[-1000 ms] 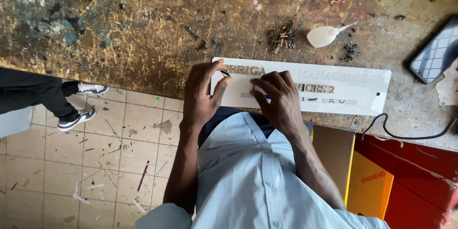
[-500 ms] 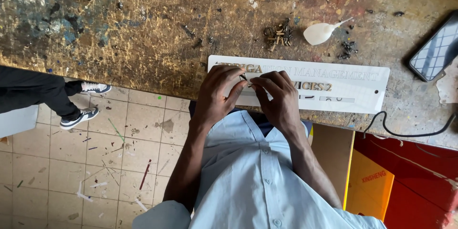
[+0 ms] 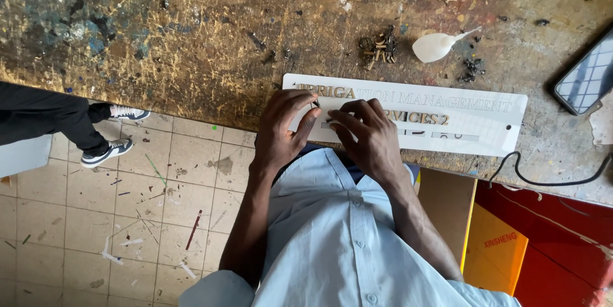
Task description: Gluing individual letters onto a sign board to assemble a sign
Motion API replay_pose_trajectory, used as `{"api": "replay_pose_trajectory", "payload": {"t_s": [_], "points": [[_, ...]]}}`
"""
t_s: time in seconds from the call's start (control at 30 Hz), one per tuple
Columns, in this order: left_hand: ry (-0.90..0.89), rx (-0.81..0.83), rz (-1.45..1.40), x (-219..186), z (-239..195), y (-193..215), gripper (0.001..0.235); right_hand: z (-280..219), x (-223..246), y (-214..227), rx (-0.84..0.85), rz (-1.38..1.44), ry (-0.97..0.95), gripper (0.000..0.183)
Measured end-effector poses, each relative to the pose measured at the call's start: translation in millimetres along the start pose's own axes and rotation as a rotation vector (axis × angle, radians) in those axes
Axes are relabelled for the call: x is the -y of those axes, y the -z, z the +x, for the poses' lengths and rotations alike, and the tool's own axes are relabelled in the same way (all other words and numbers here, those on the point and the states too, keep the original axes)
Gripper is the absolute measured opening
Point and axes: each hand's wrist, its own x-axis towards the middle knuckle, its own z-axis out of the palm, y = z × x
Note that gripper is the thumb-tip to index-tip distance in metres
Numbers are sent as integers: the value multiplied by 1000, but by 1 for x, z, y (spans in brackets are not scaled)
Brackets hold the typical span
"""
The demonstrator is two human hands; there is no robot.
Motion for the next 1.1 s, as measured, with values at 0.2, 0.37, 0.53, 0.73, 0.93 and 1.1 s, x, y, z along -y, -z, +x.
{"api": "replay_pose_trajectory", "payload": {"t_s": [0.2, 0.37, 0.53, 0.73, 0.93, 1.1], "points": [[-29, -4, 19, 2, 1, 1, 25, -7, -8, -15, -28, -33, -22, 7], [-26, -5, 4, 2, -2, 3, 25, -4, -3, -11, -22, -46, -63, 5], [-16, -11, 13, 3, -4, 2, 27, -3, -4, -10, 15, -61, -65, 10], [-31, -112, 82, 26, -3, 8, 29, -1, -3, -11, 4, -56, -70, 5], [93, -200, 308, 21, 20, 31, 27, 4, 0, -5, -43, 25, -68, 5], [146, -205, 430, 18, 39, 31, 20, 3, -3, -1, -133, 173, -96, 14]]}}
